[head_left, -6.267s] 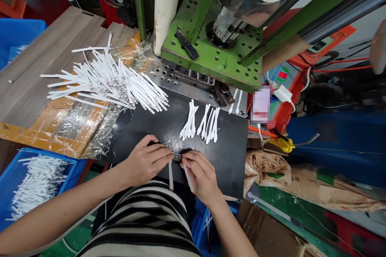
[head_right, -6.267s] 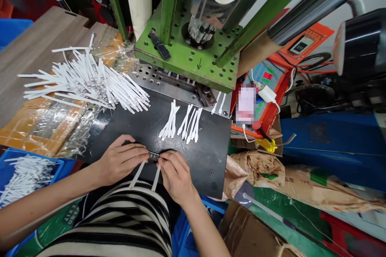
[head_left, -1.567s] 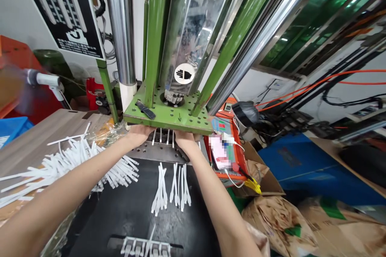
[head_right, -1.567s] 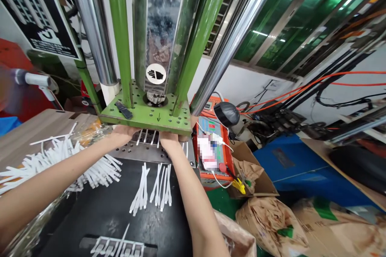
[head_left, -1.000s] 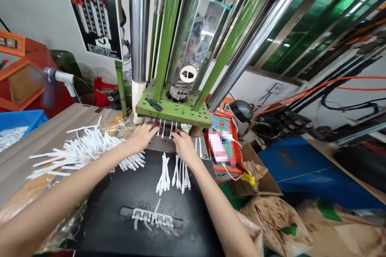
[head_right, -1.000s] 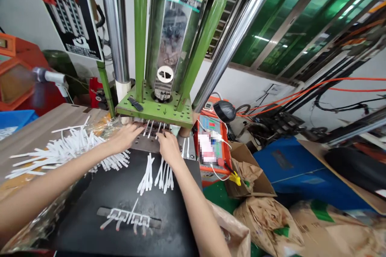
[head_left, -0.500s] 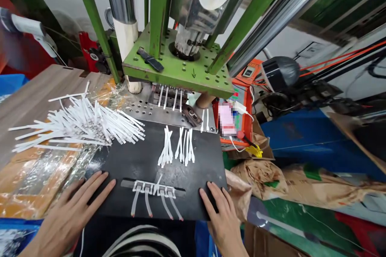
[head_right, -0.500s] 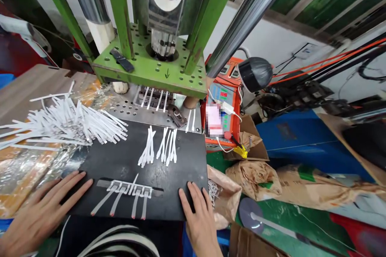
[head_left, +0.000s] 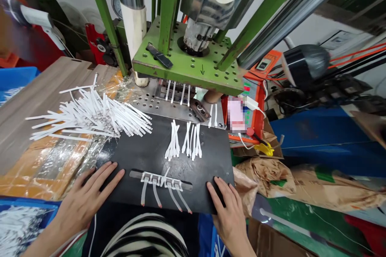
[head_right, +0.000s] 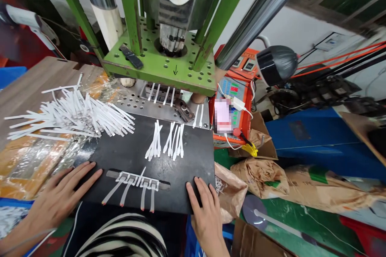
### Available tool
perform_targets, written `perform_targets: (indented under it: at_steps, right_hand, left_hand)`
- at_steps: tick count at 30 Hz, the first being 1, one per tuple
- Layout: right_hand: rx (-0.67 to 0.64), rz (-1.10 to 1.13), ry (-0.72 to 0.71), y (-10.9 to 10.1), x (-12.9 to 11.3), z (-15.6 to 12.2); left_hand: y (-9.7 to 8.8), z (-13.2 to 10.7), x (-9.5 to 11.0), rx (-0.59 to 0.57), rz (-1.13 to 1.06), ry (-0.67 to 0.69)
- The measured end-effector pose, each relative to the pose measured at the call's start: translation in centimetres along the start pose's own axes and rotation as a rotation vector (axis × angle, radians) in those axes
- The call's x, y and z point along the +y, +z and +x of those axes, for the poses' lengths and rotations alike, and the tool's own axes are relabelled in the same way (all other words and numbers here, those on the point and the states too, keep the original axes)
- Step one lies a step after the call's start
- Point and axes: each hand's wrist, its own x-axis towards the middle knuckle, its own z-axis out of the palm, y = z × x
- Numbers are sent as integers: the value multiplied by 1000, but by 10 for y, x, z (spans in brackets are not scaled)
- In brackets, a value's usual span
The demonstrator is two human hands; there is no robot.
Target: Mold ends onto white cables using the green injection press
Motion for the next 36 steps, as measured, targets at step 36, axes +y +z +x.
perform_targets:
  at_steps: [36]
  right_hand:
    - [82,613,-49,-23,-55,65]
  left_hand:
    - [-9,35,0,-9,-208,94]
